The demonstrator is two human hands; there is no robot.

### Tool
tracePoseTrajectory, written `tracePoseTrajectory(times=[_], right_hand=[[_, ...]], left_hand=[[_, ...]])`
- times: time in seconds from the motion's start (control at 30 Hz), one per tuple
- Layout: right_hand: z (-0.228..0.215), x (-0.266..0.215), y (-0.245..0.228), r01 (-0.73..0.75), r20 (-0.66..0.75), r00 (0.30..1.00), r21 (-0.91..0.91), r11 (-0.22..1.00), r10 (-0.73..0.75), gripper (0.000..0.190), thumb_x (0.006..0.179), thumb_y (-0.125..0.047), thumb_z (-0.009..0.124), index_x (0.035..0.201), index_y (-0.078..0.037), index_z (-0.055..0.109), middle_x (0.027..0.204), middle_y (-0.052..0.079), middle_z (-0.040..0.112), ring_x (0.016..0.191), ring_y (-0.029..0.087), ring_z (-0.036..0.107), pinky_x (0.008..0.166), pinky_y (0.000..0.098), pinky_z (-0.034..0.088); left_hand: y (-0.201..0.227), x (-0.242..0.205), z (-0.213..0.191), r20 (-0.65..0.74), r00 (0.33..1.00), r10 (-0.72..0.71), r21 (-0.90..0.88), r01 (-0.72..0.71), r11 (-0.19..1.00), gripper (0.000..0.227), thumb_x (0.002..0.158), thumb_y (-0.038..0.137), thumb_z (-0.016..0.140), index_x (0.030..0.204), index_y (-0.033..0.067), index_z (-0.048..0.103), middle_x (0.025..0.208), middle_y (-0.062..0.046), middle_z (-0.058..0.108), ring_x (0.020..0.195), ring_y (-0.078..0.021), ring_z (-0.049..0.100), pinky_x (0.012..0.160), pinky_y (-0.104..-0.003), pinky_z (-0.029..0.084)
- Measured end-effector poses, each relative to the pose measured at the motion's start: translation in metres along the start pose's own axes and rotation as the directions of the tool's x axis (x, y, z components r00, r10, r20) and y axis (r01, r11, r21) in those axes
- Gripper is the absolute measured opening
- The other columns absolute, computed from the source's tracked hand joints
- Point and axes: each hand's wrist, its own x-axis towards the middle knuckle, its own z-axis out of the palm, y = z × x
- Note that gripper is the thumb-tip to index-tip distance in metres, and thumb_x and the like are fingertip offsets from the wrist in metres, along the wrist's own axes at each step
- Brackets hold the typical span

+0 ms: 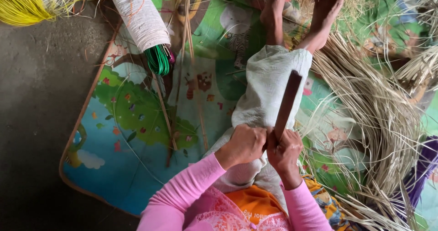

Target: Processing natural fibers by pulling them through a wooden stripping tool to prepare them for weaving or craft work.

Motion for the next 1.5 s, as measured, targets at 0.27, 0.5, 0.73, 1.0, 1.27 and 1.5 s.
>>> tracePoseTrajectory(times=[0.27, 0.5, 0.73, 1.0, 1.27, 1.5], right_hand=[[-0.001, 0.005, -0.015, -0.03, -0.007, 1.0, 0.031, 0.999, 0.03, 0.038, 0.096, -0.011, 0.065, 0.061, -0.01, 0.05, 0.052, 0.008, 0.048, 0.049, 0.035, 0.056, 0.049, 0.0381, 0.043], [0.003, 0.001, -0.005, 0.046, -0.075, 0.996, 0.011, 0.999, -0.045, 0.041, 0.095, -0.012, 0.071, 0.059, -0.013, 0.05, 0.052, 0.004, 0.048, 0.048, 0.03, 0.054, 0.048, 0.0331, 0.043], [-0.01, 0.008, -0.023, -0.094, 0.025, 0.995, 0.02, 0.995, 0.093, 0.04, 0.099, -0.015, 0.066, 0.063, -0.01, 0.05, 0.055, 0.01, 0.048, 0.052, 0.036, 0.057, 0.046, 0.0404, 0.041], [-0.008, 0.01, -0.01, -0.125, 0.043, 0.991, -0.018, 0.992, 0.125, 0.037, 0.097, -0.018, 0.067, 0.063, -0.01, 0.052, 0.059, 0.009, 0.054, 0.063, 0.036, 0.061, 0.055, 0.0412, 0.045], [-0.009, -0.001, -0.011, -0.243, 0.087, 0.963, -0.119, 0.963, 0.254, 0.035, 0.097, -0.031, 0.067, 0.069, -0.012, 0.057, 0.062, 0.014, 0.058, 0.065, 0.042, 0.061, 0.056, 0.0508, 0.045], [-0.014, 0.001, -0.019, -0.377, 0.162, 0.903, -0.143, 0.915, 0.397, 0.038, 0.096, -0.04, 0.063, 0.069, -0.016, 0.052, 0.058, 0.011, 0.053, 0.06, 0.043, 0.061, 0.056, 0.0487, 0.046]], left_hand=[[-0.001, -0.005, 0.002, -0.002, 1.0, 0.004, 0.058, -0.004, 0.998, 0.008, 0.074, 0.012, 0.054, 0.066, 0.014, 0.054, 0.057, -0.004, 0.059, 0.046, -0.0314, 0.064, 0.047, -0.044, 0.045], [0.005, -0.006, -0.002, -0.071, 0.997, 0.04, 0.044, -0.037, 0.998, 0.005, 0.075, 0.009, 0.059, 0.071, 0.0102, 0.055, 0.056, -0.007, 0.057, 0.045, -0.0332, 0.063, 0.05, -0.045, 0.045], [0.005, -0.004, 0.0, -0.042, 0.999, 0.025, 0.161, -0.018, 0.987, 0.008, 0.079, 0.012, 0.056, 0.076, 0.014, 0.062, 0.061, -0.002, 0.063, 0.05, -0.0262, 0.067, 0.054, -0.042, 0.042], [-0.008, -0.012, 0.018, -0.128, 0.99, 0.067, 0.022, -0.064, 0.998, 0.007, 0.087, 0.011, 0.049, 0.087, 0.0107, 0.056, 0.063, -0.006, 0.061, 0.047, -0.0306, 0.064, 0.052, -0.042, 0.036], [0.0, -0.008, 0.006, -0.099, 0.992, 0.083, 0.025, -0.081, 0.996, 0.013, 0.088, 0.007, 0.045, 0.09, 0.0107, 0.057, 0.065, -0.005, 0.062, 0.049, -0.031, 0.066, 0.054, -0.042, 0.035], [0.017, 0.0, -0.011, 0.018, 1.0, 0.009, 0.134, -0.012, 0.991, 0.016, 0.088, 0.012, 0.05, 0.088, 0.0108, 0.066, 0.07, -0.003, 0.065, 0.054, -0.0275, 0.069, 0.057, -0.043, 0.039]])
